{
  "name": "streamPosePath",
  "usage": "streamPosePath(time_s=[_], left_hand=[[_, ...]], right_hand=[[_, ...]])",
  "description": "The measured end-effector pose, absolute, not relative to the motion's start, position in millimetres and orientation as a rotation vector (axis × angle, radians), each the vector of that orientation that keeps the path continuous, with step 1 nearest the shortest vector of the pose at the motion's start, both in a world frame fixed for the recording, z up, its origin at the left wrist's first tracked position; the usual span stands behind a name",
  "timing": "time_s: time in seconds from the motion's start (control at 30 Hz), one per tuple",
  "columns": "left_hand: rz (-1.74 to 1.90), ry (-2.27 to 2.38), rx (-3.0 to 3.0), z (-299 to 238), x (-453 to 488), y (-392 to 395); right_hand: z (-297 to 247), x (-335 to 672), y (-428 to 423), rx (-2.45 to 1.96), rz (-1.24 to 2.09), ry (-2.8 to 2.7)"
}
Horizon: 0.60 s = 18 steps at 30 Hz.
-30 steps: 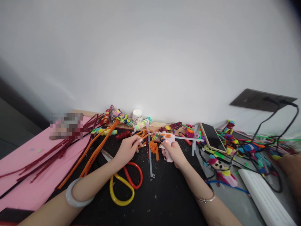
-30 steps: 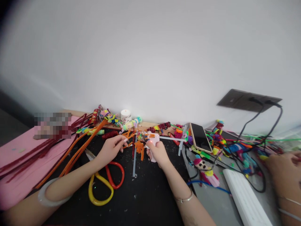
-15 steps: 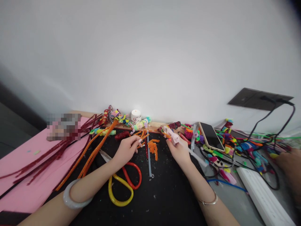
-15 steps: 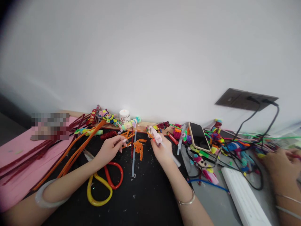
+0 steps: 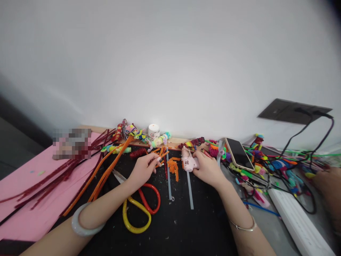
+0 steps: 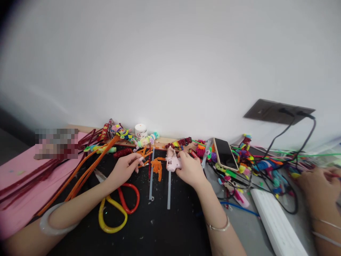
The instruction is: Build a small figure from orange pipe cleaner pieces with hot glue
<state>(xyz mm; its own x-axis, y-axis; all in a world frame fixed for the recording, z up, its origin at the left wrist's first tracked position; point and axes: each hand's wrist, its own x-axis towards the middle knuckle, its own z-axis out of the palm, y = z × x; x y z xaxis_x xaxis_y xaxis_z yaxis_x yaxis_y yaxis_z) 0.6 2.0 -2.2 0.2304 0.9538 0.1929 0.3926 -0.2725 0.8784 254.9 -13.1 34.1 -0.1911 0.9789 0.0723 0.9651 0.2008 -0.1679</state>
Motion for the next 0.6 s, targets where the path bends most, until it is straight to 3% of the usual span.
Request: streamPosePath(time_s=[0.4, 0.6], left_hand=[[0.997, 1.159, 1.795, -3, 1, 2], [0.934, 1.022, 1.795, 2, 2, 0]], right_hand=[[31, 257, -14, -1.836, 0.216, -2.263], [29, 239, -12, -1.414, 0.134, -2.080]])
